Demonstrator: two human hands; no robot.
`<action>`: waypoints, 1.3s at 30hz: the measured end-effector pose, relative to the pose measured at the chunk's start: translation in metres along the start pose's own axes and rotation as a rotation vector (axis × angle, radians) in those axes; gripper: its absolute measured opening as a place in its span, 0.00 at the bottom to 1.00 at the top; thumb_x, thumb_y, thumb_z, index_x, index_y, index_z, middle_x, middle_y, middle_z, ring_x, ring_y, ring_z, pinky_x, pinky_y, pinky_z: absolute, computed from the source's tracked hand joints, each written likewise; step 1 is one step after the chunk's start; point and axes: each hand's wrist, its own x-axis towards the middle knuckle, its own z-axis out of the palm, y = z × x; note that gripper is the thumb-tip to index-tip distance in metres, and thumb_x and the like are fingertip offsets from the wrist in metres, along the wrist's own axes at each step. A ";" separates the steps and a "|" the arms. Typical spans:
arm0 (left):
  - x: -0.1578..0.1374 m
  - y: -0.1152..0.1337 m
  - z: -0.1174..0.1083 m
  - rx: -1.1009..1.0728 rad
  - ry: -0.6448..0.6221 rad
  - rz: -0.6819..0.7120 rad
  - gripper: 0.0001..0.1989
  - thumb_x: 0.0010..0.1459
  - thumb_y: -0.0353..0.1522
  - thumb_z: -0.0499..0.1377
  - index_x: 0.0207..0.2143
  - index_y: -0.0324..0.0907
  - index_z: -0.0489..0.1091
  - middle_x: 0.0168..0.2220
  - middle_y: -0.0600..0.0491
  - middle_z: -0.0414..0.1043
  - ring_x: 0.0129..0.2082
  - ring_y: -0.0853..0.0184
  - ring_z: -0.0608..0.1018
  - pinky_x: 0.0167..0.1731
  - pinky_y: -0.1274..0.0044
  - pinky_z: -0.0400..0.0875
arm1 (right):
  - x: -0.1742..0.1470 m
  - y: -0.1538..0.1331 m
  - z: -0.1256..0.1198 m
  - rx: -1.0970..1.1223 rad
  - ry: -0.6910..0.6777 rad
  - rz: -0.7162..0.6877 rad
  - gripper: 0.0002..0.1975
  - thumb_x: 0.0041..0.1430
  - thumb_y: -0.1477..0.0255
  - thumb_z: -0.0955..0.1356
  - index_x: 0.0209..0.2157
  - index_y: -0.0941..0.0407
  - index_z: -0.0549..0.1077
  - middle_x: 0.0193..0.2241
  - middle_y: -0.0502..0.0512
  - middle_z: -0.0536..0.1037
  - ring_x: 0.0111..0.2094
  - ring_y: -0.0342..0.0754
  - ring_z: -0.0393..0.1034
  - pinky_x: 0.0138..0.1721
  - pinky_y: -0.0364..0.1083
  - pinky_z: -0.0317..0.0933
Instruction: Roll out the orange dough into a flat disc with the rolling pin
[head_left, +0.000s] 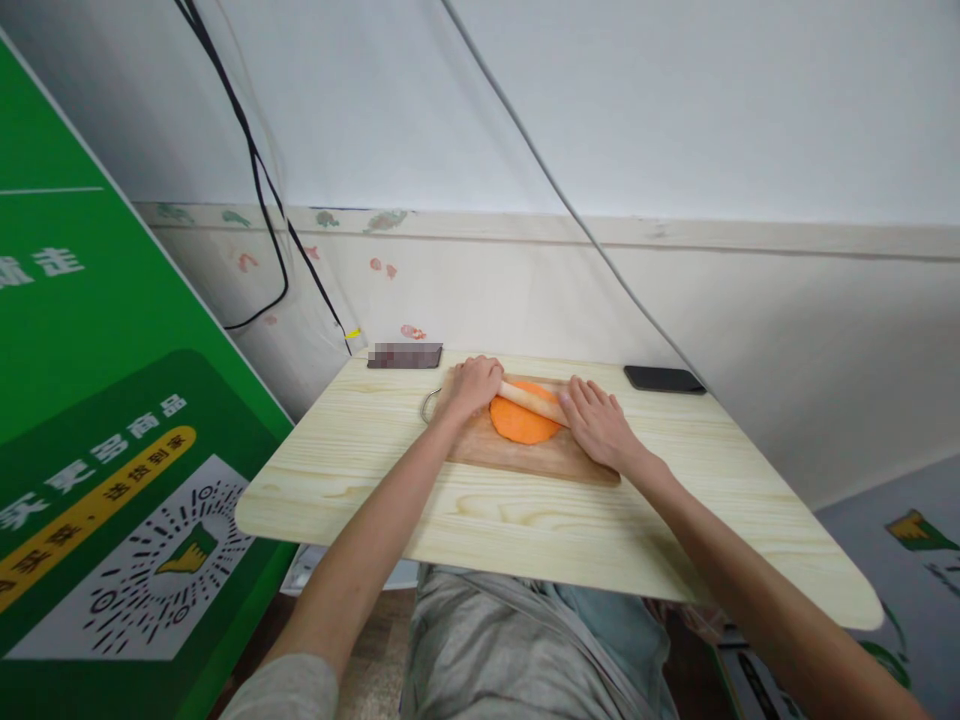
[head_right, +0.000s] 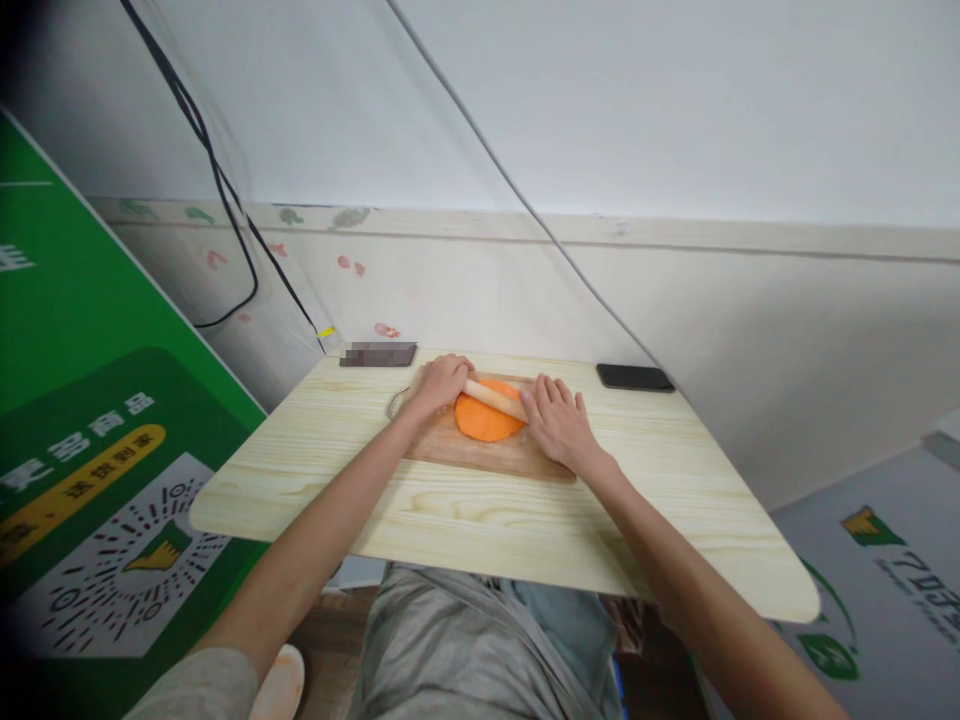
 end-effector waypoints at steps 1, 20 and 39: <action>0.000 0.000 0.000 0.001 -0.002 0.000 0.23 0.73 0.32 0.47 0.50 0.46 0.83 0.56 0.48 0.83 0.57 0.57 0.80 0.60 0.68 0.69 | 0.009 0.005 0.000 0.005 -0.028 0.030 0.40 0.78 0.55 0.42 0.78 0.60 0.54 0.76 0.69 0.59 0.77 0.64 0.49 0.72 0.72 0.51; 0.000 -0.001 -0.001 0.021 -0.001 0.015 0.22 0.72 0.31 0.47 0.50 0.46 0.83 0.56 0.48 0.83 0.56 0.58 0.81 0.58 0.69 0.71 | 0.079 0.021 -0.025 -0.123 -0.138 0.110 0.31 0.79 0.60 0.48 0.71 0.49 0.67 0.63 0.74 0.74 0.63 0.71 0.67 0.60 0.78 0.57; -0.001 -0.001 0.000 0.029 0.011 0.032 0.22 0.73 0.31 0.47 0.50 0.46 0.83 0.56 0.48 0.83 0.57 0.58 0.81 0.61 0.69 0.70 | 0.042 0.007 -0.019 -0.212 -0.071 -0.109 0.28 0.80 0.60 0.50 0.68 0.49 0.69 0.59 0.68 0.76 0.59 0.64 0.68 0.56 0.63 0.64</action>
